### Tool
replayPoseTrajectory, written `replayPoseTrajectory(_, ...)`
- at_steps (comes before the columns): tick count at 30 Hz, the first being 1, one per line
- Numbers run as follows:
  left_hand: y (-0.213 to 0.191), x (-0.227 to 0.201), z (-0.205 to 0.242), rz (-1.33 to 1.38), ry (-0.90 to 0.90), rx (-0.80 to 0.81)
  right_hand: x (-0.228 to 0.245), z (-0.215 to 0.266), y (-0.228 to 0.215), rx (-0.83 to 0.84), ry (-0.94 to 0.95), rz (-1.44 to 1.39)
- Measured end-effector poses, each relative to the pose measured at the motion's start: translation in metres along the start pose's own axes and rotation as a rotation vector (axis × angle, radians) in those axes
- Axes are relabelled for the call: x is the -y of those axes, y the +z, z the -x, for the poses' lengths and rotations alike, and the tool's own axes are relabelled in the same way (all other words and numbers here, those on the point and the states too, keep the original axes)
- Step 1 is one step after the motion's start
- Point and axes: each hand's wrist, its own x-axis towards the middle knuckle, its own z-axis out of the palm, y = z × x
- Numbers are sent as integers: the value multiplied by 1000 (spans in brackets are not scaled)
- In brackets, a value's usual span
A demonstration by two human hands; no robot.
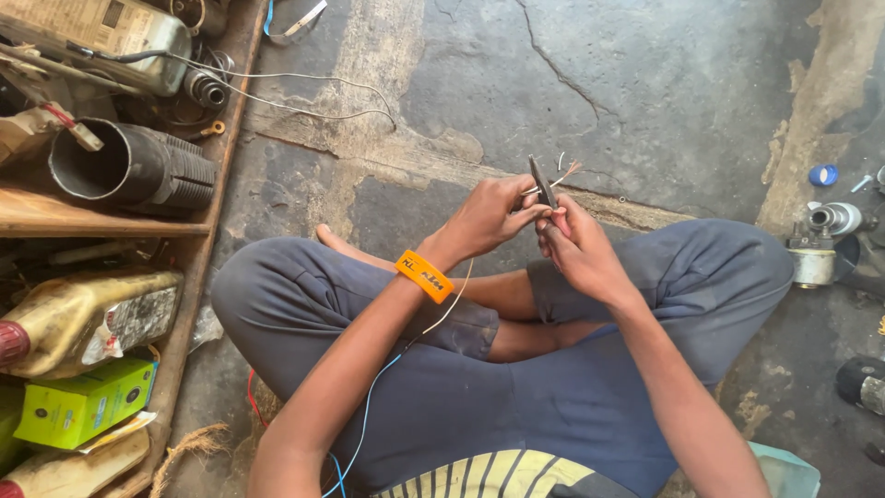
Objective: The person sits cross-legged on the floor and uses pliers to strip the white insulation from a wire, exposing the copper strands. The person repeatedly grips and pulls the insulation to remove it in sections.
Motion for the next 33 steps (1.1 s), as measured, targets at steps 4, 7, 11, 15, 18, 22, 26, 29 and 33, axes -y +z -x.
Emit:
replayPoseTrajectory(4, 7, 14, 2, 32, 20, -20, 2, 1, 1, -20, -25, 66)
replayPoseTrajectory(7, 14, 17, 2, 19, -63, -36, 2, 2, 2, -46, -9, 91)
replayPoseTrajectory(11, 17, 16, 3, 9, -36, -104, -1, 1, 5, -76, 10, 39)
replayPoseTrajectory(15, 18, 14, 2, -73, -63, -139, -6, -3, 4, -76, 7, 6)
replayPoseTrajectory(18, 17, 12, 4, -157, -93, -213, -9, -5, 3, -78, -10, 12)
replayPoseTrajectory(22, 20, 8, 7, -303, -139, -315, -17, -9, 4, -133, -17, 4)
replayPoseTrajectory(26, 22, 2, 6, -342, -175, -398, -32, -14, 5, -156, -57, -22)
replayPoseTrajectory(29, 8, 3, 7, -375, -308, -375, -35, -21, -15, -324, -56, -25)
replayPoseTrajectory(33, -23, 10, 22, -455, -305, -403, -27, -24, -62, -500, -107, -175)
